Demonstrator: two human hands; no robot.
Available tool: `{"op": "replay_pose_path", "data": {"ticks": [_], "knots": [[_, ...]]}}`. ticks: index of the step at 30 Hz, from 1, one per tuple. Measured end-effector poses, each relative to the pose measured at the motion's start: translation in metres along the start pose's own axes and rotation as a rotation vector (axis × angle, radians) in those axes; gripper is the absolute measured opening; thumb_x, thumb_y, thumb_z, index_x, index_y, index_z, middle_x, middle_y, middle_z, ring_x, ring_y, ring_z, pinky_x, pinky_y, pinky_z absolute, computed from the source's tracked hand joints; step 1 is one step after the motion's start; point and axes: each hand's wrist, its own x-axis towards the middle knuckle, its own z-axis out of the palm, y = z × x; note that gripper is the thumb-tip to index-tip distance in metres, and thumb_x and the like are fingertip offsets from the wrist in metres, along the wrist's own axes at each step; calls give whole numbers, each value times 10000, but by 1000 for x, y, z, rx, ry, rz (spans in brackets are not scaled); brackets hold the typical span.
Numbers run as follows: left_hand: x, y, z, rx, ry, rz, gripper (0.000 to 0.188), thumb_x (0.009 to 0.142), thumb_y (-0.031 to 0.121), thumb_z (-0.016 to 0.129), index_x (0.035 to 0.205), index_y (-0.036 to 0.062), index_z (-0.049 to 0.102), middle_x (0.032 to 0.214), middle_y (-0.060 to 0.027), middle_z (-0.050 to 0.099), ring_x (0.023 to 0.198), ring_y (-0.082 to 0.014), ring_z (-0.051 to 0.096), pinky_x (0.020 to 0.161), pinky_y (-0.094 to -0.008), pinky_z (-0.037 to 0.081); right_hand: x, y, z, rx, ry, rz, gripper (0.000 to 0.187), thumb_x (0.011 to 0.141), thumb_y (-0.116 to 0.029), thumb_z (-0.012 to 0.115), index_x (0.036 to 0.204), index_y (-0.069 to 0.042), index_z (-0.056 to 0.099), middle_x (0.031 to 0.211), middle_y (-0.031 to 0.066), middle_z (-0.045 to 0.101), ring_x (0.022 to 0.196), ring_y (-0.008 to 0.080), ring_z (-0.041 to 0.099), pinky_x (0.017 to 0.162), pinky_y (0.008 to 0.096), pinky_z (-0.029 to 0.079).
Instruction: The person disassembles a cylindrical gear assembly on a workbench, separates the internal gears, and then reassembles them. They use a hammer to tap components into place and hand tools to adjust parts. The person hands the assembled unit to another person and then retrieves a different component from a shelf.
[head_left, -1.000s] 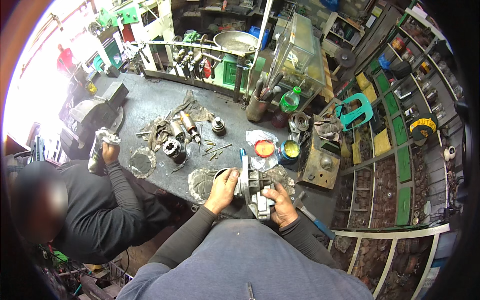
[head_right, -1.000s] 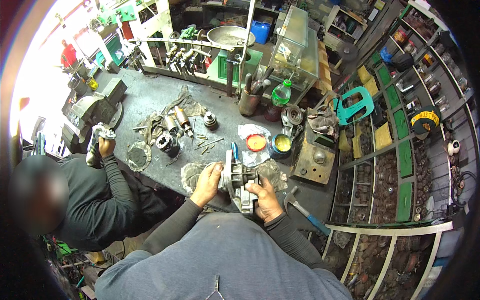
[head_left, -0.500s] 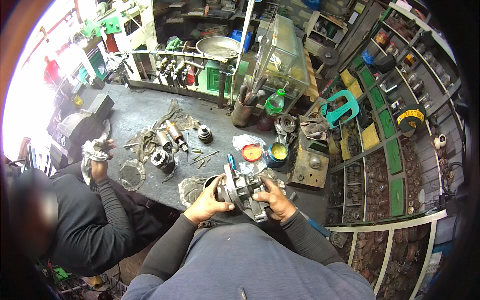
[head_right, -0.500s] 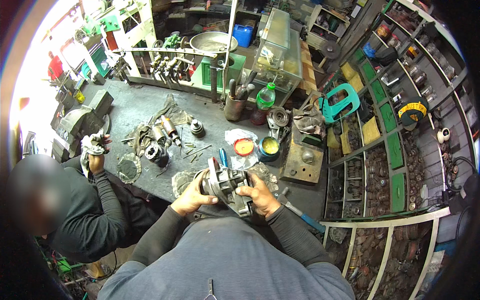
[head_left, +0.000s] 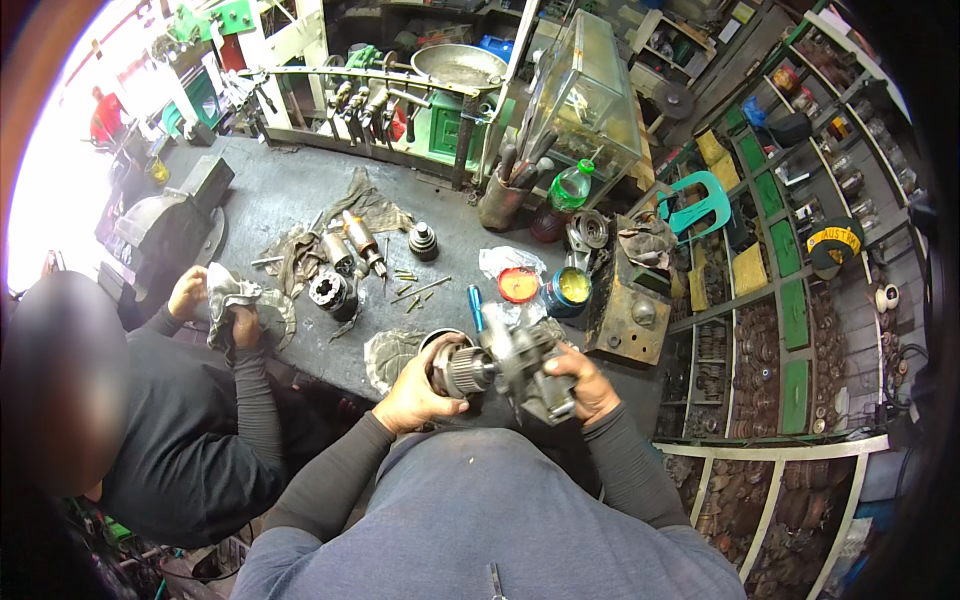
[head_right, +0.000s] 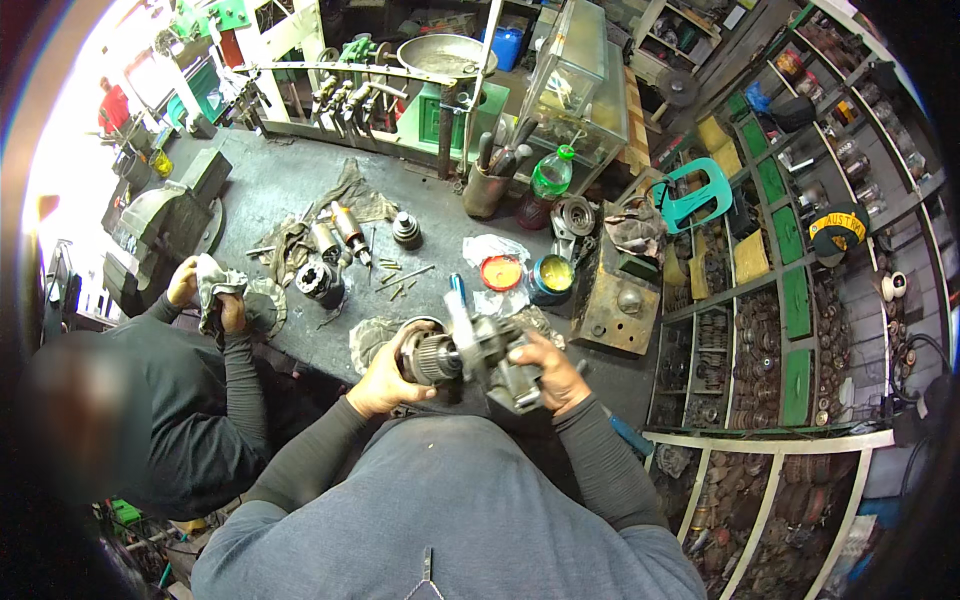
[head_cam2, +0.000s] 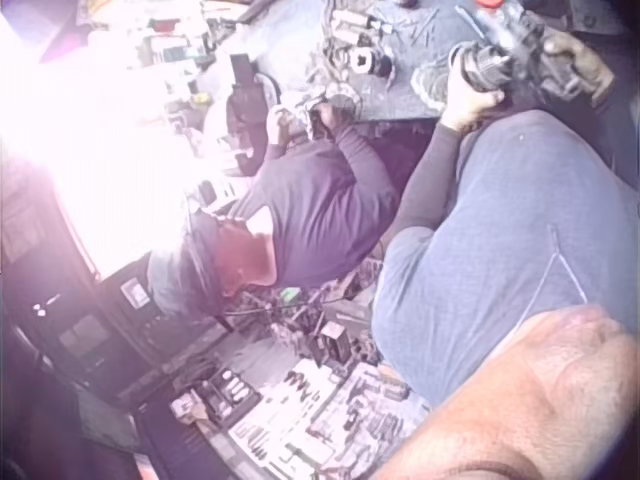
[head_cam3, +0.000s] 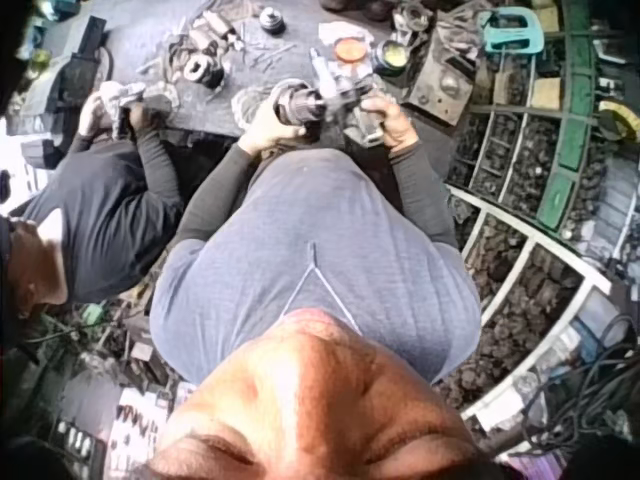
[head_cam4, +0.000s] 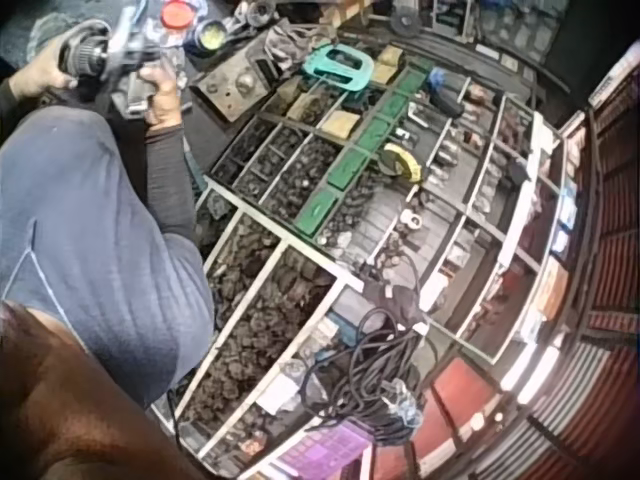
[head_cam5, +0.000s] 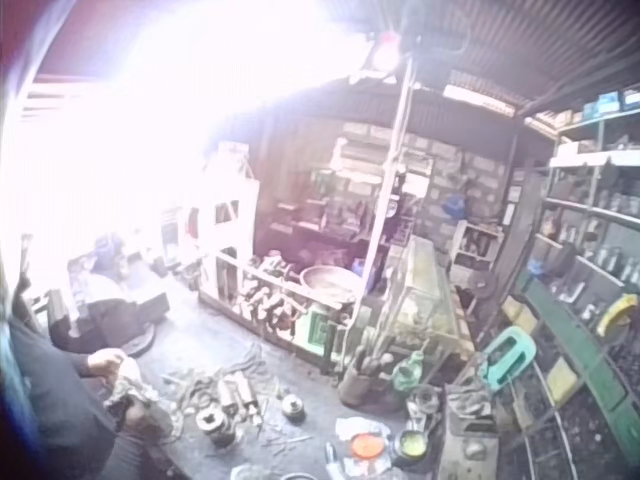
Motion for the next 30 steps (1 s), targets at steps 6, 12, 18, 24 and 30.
{"op": "replay_pose_path", "data": {"ticks": [6,12,18,24,30], "knots": [[0,-36,9,-522,86,-2,1077,743,83,940,1656,84,367,1516,-101,575,1411,-256,574,1237,-410,440,-4,-22,36,56,-26,-163,705,903,-121,734,1559,27,523,1374,151,720,1217,258,735,1085,424,599],[-7,-27,-7,-536,168,5,1129,740,116,965,1671,93,327,1538,-114,564,1441,-257,545,1251,-426,427,4,-2,-13,-479,347,-408,782,857,-120,837,1546,5,488,1392,130,648,1275,250,642,1092,393,536],[-14,-17,-4,-274,224,23,1092,761,147,979,1645,63,344,1549,-112,522,1458,-232,505,1259,-398,388,23,58,-37,-1408,730,-221,1064,741,-301,945,1627,-41,415,1475,376,538,1390,507,563,1183,521,492],[-13,6,15,-39,136,22,1048,739,66,964,1617,68,392,1486,-95,557,1425,-214,521,1236,-373,396,-4,24,26,-1634,437,-379,978,840,-388,946,1617,-45,461,1515,341,537,1401,486,567,1164,525,500],[-5,17,30,155,86,46,1038,680,143,1020,1547,52,457,1424,-111,591,1361,-229,573,1185,-382,457,-7,5,54,-1147,-112,-533,417,1026,-219,804,1356,-39,622,1104,147,719,928,191,699,783,348,593]]}}
